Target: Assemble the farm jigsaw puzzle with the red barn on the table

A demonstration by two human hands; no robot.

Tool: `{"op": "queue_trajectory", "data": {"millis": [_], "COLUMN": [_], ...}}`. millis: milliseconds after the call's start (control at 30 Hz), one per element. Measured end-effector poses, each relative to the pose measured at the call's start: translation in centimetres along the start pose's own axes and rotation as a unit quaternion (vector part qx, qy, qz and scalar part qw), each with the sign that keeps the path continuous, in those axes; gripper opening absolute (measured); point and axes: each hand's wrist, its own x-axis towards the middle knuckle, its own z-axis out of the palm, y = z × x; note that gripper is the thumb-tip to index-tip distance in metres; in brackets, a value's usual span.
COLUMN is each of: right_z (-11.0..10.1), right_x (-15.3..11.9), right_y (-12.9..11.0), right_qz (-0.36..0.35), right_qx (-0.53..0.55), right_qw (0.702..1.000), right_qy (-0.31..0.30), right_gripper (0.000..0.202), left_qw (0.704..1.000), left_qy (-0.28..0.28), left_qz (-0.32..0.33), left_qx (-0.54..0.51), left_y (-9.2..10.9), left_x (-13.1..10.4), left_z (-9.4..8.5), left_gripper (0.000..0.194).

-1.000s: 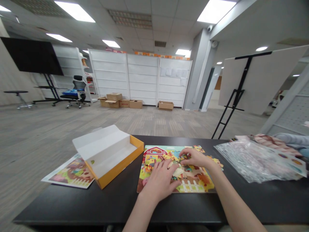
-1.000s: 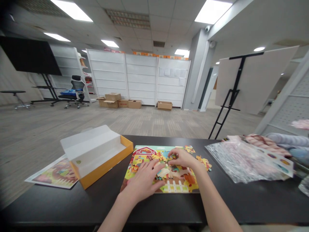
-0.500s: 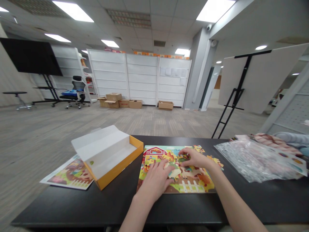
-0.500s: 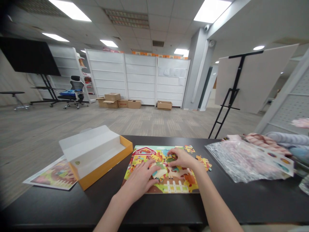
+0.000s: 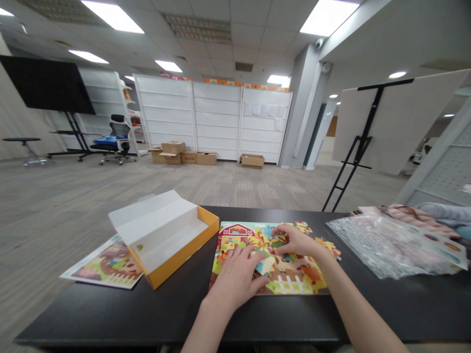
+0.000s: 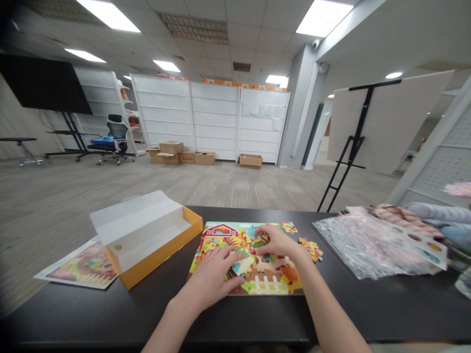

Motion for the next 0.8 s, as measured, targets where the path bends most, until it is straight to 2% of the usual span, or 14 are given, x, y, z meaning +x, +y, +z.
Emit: {"op": "queue_trajectory", "data": {"millis": [333,533,667,800], "right_z": [0.5,1.2,1.8,2.4], "right_x": [0.8,1.0,1.1,1.4], "right_y": [0.5,-0.5,-0.1,0.3], "right_qz": [-0.003,0.067,0.097,0.115], "right_qx": [0.099,0.185,0.263,0.285], "right_qw": [0.995,0.980,0.959,0.950], "right_qy": [0.031,0.042,0.036,0.051], "right_gripper": [0.027,0.034,0.036,0.041], "left_qw": [1.000,0.999,0.999,0.999], "left_qy": [0.012,0.018,0.020,0.022], "left_qz": [0.001,0.003,0.002,0.003], "left_qx": [-0.026,-0.033,-0.033,-0.028], "left_y": [0.0,-0.1,-0.2,-0.2], "left_x": [-0.2,-0.2,-0.2,-0.1], "left_z": [0.0,0.3,0.4,0.5], "left_gripper": [0.044,0.043,0.044,0.043]}}
